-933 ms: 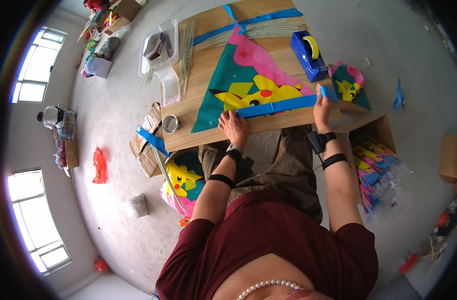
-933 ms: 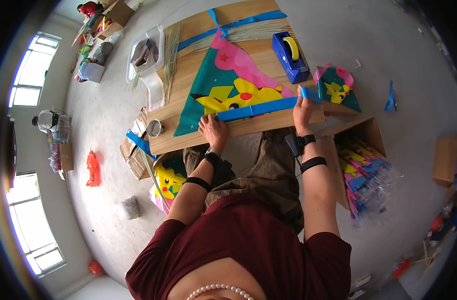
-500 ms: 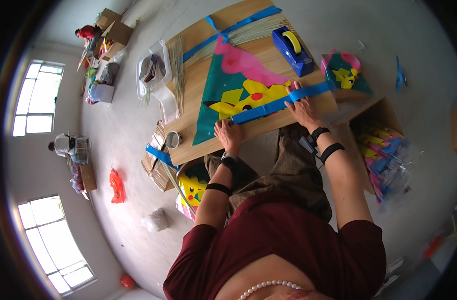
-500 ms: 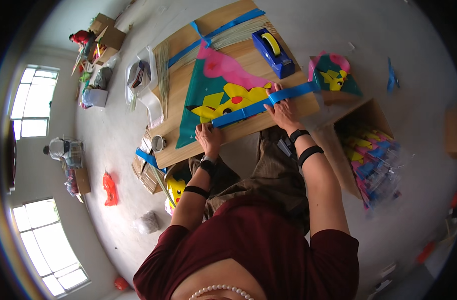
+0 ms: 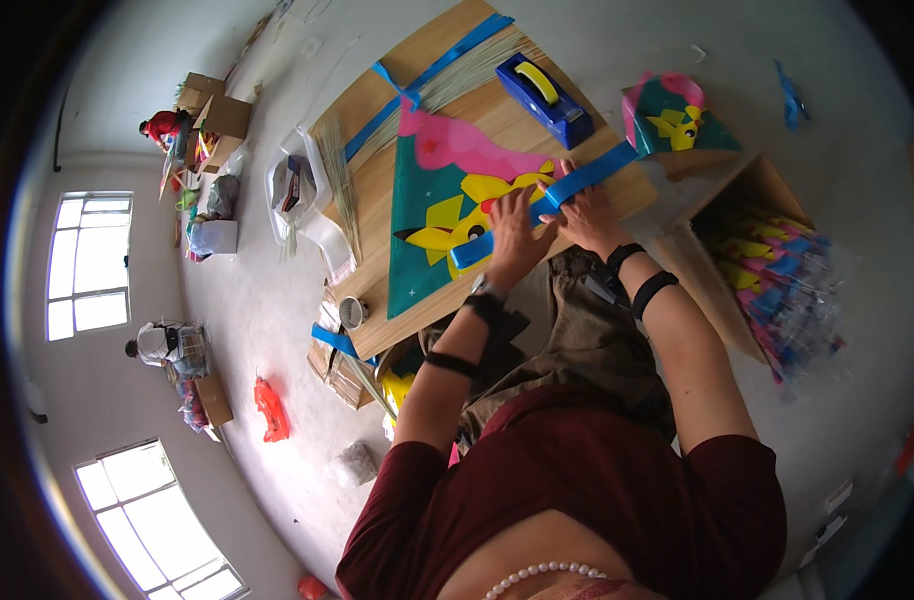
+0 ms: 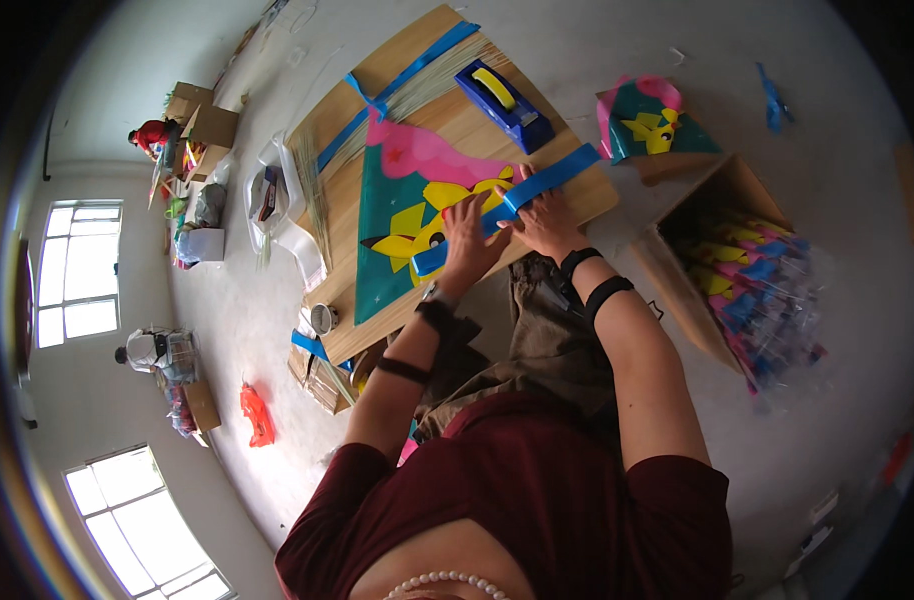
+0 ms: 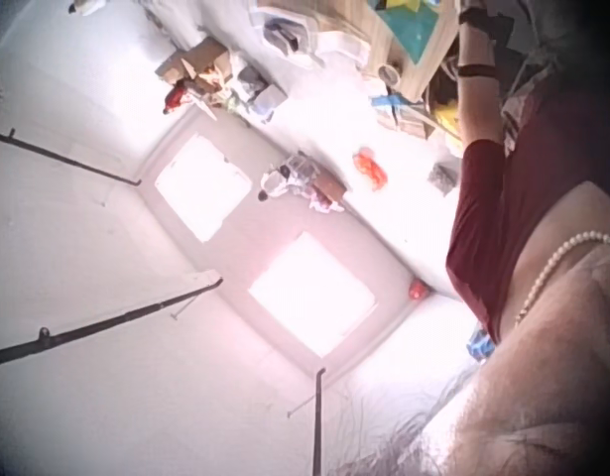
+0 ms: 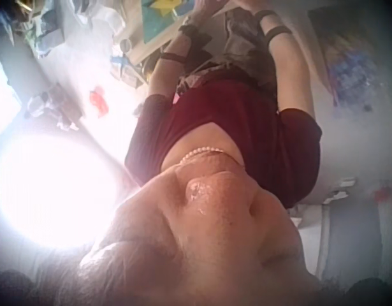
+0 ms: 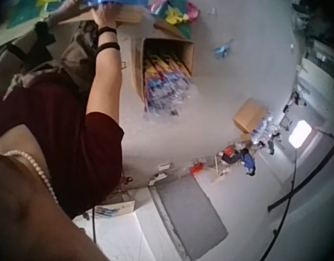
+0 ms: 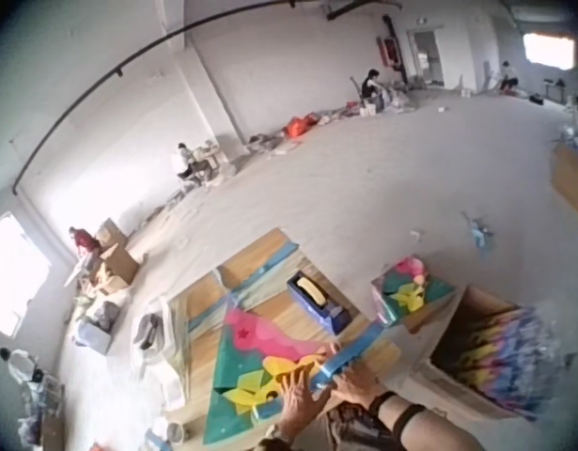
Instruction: Assemble and fold decorative kites in a workshop environment.
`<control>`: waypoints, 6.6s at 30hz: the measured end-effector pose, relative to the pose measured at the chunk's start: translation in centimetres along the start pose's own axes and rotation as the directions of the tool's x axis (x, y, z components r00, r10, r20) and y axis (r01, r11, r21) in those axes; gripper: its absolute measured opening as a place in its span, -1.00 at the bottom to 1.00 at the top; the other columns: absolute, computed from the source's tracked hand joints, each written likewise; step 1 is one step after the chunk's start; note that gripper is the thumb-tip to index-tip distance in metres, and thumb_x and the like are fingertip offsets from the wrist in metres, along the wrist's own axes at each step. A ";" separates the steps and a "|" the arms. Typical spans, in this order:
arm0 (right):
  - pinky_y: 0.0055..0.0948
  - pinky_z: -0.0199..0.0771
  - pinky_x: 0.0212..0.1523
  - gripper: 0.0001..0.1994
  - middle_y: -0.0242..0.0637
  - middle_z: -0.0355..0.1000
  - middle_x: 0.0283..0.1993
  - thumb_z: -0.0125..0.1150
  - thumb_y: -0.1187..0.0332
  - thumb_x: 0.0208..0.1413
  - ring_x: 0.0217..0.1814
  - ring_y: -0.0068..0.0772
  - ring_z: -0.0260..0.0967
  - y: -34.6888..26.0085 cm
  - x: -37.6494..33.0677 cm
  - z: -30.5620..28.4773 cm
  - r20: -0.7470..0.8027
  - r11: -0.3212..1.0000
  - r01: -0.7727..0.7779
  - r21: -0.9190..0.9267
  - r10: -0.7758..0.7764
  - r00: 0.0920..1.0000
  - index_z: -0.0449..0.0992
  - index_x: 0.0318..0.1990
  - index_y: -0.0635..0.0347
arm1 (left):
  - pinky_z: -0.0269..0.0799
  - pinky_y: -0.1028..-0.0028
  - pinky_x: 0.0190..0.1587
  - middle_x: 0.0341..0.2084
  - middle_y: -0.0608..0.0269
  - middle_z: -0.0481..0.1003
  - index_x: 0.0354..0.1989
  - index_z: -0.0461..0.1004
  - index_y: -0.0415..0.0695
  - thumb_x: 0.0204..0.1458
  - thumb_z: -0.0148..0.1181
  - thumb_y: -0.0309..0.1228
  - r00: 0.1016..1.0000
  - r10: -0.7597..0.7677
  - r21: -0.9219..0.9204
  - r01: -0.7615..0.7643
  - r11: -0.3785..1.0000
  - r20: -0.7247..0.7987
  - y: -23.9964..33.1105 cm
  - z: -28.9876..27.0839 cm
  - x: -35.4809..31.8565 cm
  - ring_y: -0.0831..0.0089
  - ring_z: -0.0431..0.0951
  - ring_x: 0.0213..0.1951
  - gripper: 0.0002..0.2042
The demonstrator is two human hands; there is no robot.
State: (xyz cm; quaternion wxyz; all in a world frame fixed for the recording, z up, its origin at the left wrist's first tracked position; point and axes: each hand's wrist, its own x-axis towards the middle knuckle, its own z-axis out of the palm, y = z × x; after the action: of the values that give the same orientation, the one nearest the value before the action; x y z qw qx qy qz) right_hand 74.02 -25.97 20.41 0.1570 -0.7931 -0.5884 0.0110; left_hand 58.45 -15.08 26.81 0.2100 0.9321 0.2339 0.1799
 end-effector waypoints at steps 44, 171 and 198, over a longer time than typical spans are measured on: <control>0.25 0.16 0.54 -0.13 0.11 -0.25 0.74 0.08 -0.39 0.32 0.76 0.23 -0.24 0.5 0.4 1.5 -0.057 0.999 0.031 -0.029 -0.032 0.998 0.00 0.67 -0.38 | 0.36 0.10 0.27 -0.14 0.16 0.53 -0.04 0.67 -0.03 0.02 0.21 -0.62 0.984 0.176 0.138 -0.171 0.976 -0.027 -11.0 -6.4 -9.4 0.11 0.54 0.04 -0.67; 0.00 0.54 0.10 -0.72 0.04 0.61 0.03 0.11 0.20 0.33 0.10 0.17 0.56 -1.4 15.2 -6.4 0.775 0.991 0.058 -0.119 0.056 0.629 0.62 -0.01 0.16 | 0.22 0.02 0.07 -0.32 0.22 0.65 -0.06 0.59 0.04 0.21 0.13 -0.44 0.852 -0.487 0.019 0.499 0.866 -0.193 -12.1 -5.1 -12.1 0.18 0.63 -0.14 -0.81; 0.03 0.55 0.22 -0.68 0.09 0.56 0.21 0.15 0.27 0.33 0.25 0.23 0.52 -2.2 16.7 -5.7 0.819 0.968 0.110 -0.225 0.126 0.560 0.65 0.11 0.16 | 0.19 -0.06 0.06 -0.25 0.21 0.58 0.03 0.54 0.02 0.13 0.17 -0.52 0.840 -0.528 0.093 0.539 0.837 -0.123 -11.2 -5.4 -11.9 0.20 0.62 -0.06 -0.71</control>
State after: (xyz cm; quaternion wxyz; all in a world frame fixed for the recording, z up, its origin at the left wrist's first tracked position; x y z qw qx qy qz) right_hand 78.24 -11.11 29.25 -0.2387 -0.7106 -0.5858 0.3079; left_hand 42.27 -10.50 23.27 0.1828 0.8318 0.5044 0.1423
